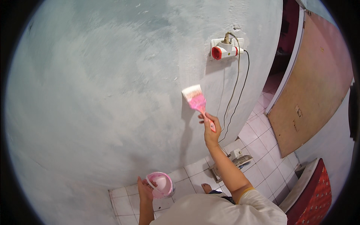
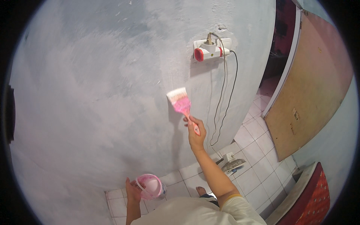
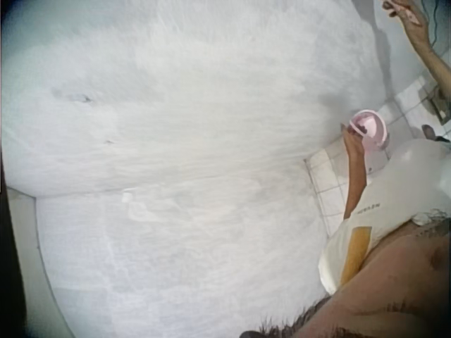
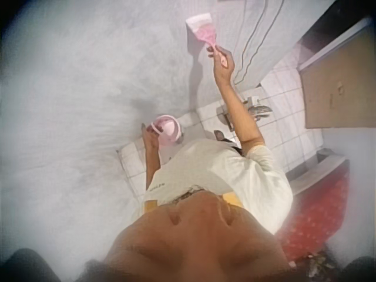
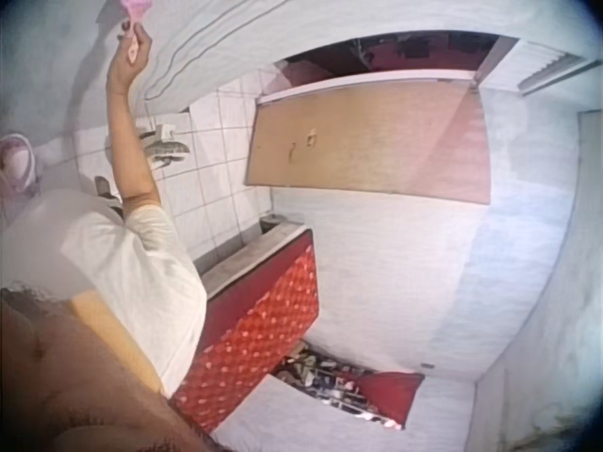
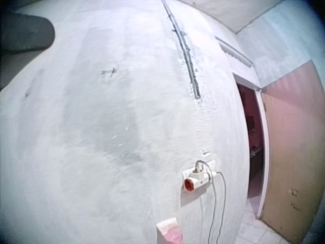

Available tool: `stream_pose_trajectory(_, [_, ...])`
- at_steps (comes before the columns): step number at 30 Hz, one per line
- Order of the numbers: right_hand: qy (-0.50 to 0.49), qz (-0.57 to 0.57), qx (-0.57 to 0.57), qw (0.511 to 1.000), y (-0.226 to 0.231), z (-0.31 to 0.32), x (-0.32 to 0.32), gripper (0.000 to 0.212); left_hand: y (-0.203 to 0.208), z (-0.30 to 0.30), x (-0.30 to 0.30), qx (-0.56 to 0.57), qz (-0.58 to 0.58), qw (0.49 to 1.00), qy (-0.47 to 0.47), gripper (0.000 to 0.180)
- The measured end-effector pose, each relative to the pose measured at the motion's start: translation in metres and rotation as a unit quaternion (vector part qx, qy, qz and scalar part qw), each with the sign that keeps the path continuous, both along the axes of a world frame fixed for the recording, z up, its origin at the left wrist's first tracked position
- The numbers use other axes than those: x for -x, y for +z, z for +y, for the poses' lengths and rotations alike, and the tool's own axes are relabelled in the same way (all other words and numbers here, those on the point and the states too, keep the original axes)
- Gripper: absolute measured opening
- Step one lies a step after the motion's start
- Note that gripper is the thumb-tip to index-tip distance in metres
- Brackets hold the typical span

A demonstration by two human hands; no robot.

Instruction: The person paints a wall with a pink brush and white paint from a bucket, covering the area around an electrical outlet and a lower wall section.

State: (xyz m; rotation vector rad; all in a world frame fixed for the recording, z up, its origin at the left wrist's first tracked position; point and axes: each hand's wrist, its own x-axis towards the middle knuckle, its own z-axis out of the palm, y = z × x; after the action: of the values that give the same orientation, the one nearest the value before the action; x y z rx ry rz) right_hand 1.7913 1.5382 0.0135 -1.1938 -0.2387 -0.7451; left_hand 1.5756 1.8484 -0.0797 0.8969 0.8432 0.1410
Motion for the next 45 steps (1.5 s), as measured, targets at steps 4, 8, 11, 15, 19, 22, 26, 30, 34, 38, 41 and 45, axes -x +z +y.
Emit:
stream_pose_trajectory(4, [0.025,0.058,-0.048,0.997,-0.014,-0.006,0.031,0.018,-0.004,0.005,0.003,-0.005,0.011,1.0,-0.003,0.06])
stream_pose_trajectory(8, [-0.023,0.119,0.049,0.991,-0.003,-0.016,0.033,0.015,-0.008,0.003,0.003,-0.001,-0.001,1.0,-0.01,0.06])
stream_pose_trajectory(11, [-0.066,0.114,0.109,0.985,0.028,-0.02,0.011,0.014,-0.014,0.004,0.002,-0.002,0.0,1.0,-0.003,0.059])
stream_pose_trajectory(15, [-0.095,0.092,0.197,0.971,0.102,-0.027,-0.017,0.016,-0.023,0.008,0.002,0.005,-0.013,1.0,-0.005,0.056])
stream_pose_trajectory(19, [-0.089,-0.002,0.154,0.984,0.194,-0.027,-0.024,0.019,-0.029,0.009,0.003,0.004,0.002,1.0,-0.008,0.053])
stream_pose_trajectory(22, [-0.073,-0.063,0.14,0.986,0.237,-0.03,-0.03,0.02,-0.04,0.014,0.003,-0.003,0.01,1.0,-0.003,0.05])
stream_pose_trajectory(26, [-0.074,-0.185,0.094,0.975,0.248,-0.026,-0.038,0.017,-0.047,0.018,0.006,0.001,0.004,1.0,-0.008,0.047])
stream_pose_trajectory(30, [-0.093,-0.203,0.111,0.968,0.19,-0.027,-0.057,0.016,-0.046,0.014,0.004,-0.005,0.012,1.0,-0.007,0.045])
stream_pose_trajectory(34, [-0.094,-0.152,0.16,0.971,0.095,-0.023,-0.05,0.016,-0.049,0.018,0.01,-0.002,0.016,1.0,-0.003,0.043])
stream_pose_trajectory(38, [-0.074,-0.067,0.107,0.989,-0.006,-0.014,-0.018,0.018,-0.051,0.019,0.01,-0.006,-0.018,0.999,-0.026,0.043])
stream_pose_trajectory(41, [-0.039,0.036,0.099,0.994,-0.062,-0.009,0.011,0.018,-0.051,0.02,0.009,0.0,-0.01,0.999,-0.039,0.044])
stream_pose_trajectory(45, [-0.018,0.135,0.109,0.985,-0.106,-0.01,0.036,0.016,-0.042,0.015,0.004,-0.01,0.005,0.999,-0.041,0.044])
